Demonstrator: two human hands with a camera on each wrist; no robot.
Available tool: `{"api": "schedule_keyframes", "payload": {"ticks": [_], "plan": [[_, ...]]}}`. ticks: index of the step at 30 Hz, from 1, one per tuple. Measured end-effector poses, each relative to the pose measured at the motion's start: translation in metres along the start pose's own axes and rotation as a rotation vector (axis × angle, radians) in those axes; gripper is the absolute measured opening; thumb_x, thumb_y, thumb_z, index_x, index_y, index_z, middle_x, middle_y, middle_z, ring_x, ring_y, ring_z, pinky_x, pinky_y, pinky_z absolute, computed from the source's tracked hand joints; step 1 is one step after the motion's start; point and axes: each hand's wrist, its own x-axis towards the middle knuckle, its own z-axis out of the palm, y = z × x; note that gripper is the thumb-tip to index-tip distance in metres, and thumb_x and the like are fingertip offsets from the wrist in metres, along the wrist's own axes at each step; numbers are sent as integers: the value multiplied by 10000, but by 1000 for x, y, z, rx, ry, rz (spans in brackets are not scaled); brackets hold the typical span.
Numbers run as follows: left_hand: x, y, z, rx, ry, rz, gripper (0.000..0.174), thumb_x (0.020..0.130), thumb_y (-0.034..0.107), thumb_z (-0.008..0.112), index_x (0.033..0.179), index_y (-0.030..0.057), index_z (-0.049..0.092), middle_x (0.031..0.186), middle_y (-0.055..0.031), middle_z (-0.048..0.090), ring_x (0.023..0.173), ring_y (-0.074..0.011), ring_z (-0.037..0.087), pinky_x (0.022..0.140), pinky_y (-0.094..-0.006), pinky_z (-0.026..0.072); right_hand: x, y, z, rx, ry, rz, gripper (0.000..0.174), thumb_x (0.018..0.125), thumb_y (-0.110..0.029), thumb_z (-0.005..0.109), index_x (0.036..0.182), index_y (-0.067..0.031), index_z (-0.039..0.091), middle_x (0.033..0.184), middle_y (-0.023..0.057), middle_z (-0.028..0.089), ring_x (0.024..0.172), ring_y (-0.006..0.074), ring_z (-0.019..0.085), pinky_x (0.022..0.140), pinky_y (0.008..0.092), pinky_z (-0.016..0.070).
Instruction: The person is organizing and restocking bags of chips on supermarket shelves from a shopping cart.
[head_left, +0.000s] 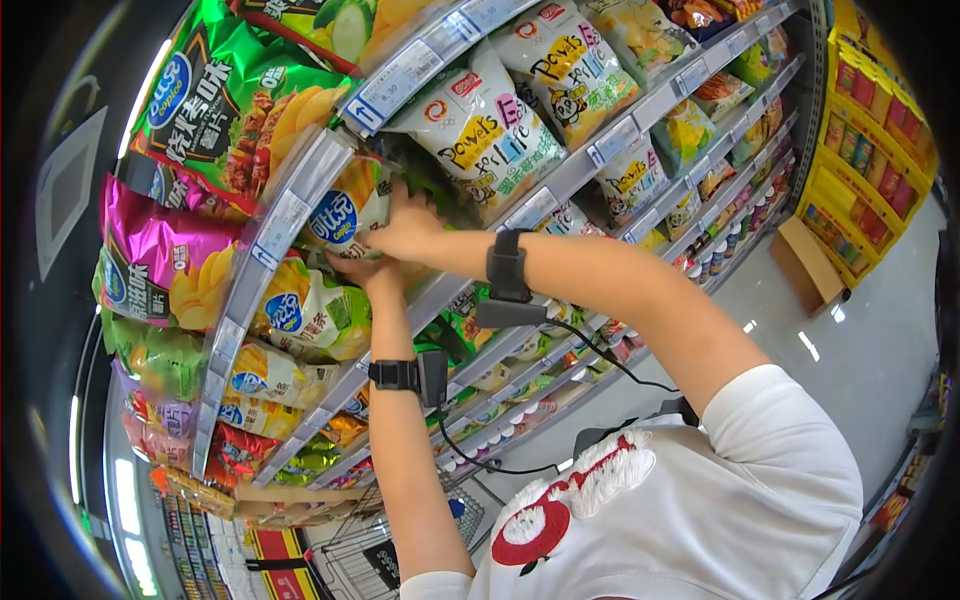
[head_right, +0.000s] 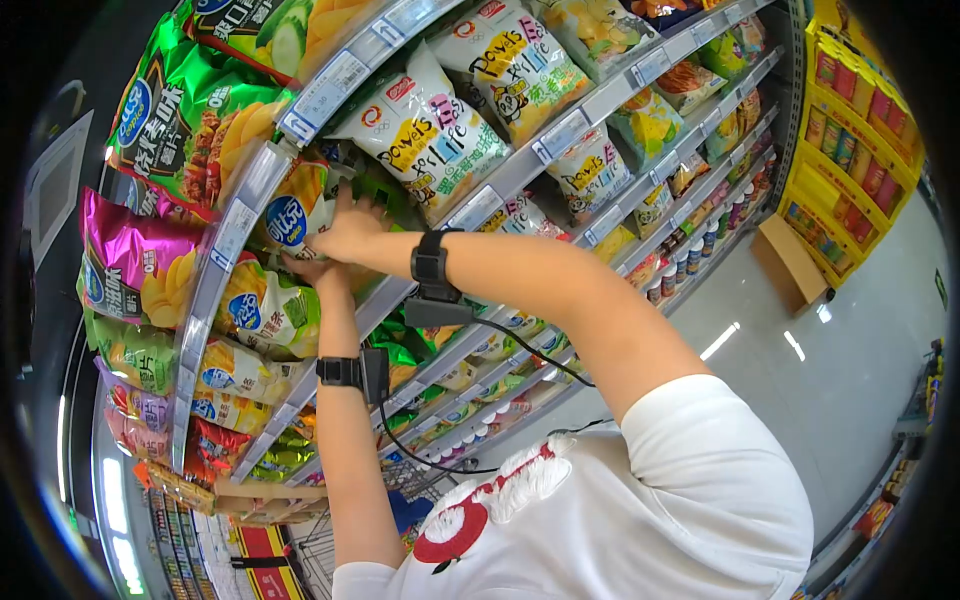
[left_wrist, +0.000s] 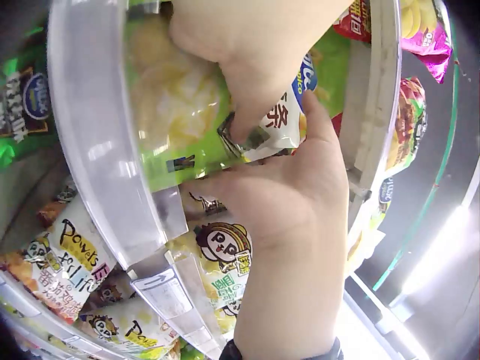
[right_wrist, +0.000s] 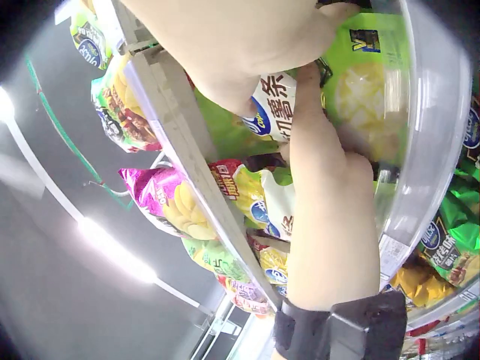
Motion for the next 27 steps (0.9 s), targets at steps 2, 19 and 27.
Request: {"api": "schedule_keyframes", "payload": {"ticks": [2,19,27], "plan": [[27,-35,-36,598,-12,341,1264,452,204,873,1389,65,36,1303,-281,316,1167,-378,431,983,-482,352,7,1,-1,68,-36,-3,1142,540,-448,770,1407,-66,132,1281,262,417,1166,406,442,981,449,354],[-22,26,39,1066,108,145,1314,522,457,833,1412,58,-48,1349,-344,207,1215,-476,298,1007,-476,304,108,41,17,664,-400,-376,1034,532,-274,829,1338,31,258,1285,170,457,1194,256,442,1004,317,351],[-31,42,45,1073,74,-1,1302,539,417,836,1412,73,-67,1392,-332,144,1255,-465,240,1021,-472,289,101,28,3,783,-114,-429,497,800,-393,570,1126,-20,536,1003,109,590,978,239,529,897,318,386]]}}
